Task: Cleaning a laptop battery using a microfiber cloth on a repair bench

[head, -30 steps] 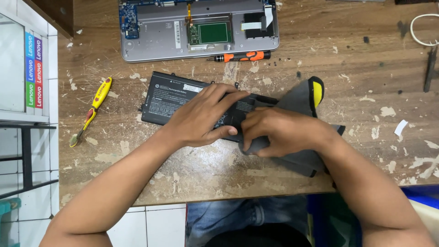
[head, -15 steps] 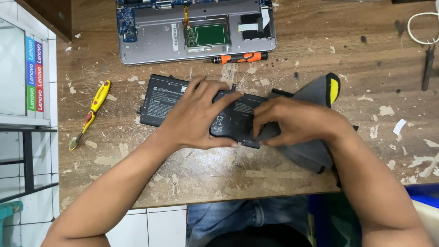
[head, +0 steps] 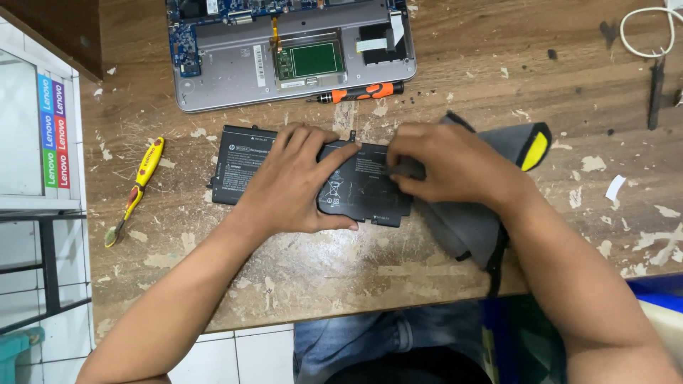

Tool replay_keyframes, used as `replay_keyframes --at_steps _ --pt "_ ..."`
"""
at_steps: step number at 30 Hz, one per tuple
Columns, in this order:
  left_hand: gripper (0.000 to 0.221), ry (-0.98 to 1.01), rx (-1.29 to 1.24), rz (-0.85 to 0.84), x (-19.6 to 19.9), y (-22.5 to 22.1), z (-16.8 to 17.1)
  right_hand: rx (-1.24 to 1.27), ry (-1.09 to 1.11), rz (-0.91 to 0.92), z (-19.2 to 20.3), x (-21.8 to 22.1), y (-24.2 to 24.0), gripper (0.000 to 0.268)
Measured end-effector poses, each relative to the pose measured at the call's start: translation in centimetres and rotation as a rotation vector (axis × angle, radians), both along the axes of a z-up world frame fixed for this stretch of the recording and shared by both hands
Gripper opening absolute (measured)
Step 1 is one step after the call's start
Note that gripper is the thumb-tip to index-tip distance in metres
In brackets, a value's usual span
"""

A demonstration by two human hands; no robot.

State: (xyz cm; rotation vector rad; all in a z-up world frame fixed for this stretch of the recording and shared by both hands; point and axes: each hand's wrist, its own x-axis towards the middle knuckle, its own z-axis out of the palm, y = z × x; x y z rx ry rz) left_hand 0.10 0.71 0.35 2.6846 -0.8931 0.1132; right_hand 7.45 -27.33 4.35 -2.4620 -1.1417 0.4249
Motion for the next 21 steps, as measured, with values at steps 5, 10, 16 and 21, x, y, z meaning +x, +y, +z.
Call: replay_keyframes --at_steps 5,10,16,21 --pt "0.115 0.027 -0.05 0.0 -0.1 0.2 -0.2 0.076 0.104 0.066 0.4 -1.0 0.9 0.028" --pt "0.121 -0.002 -0.076 0.026 -0.1 0.2 -0.4 0.087 -0.109 -0.048 0.2 -0.1 0.1 0.019" --pt "0.14 0.03 -0.128 0.121 -0.2 0.3 -0.9 0.119 -0.193 -0.128 -0.9 0.3 -0.5 0.021" --pt "0.141 0.142 -0.152 0.173 -0.3 0.2 1.4 0.117 -0.194 -0.13 -0.9 0.9 -1.3 0.024"
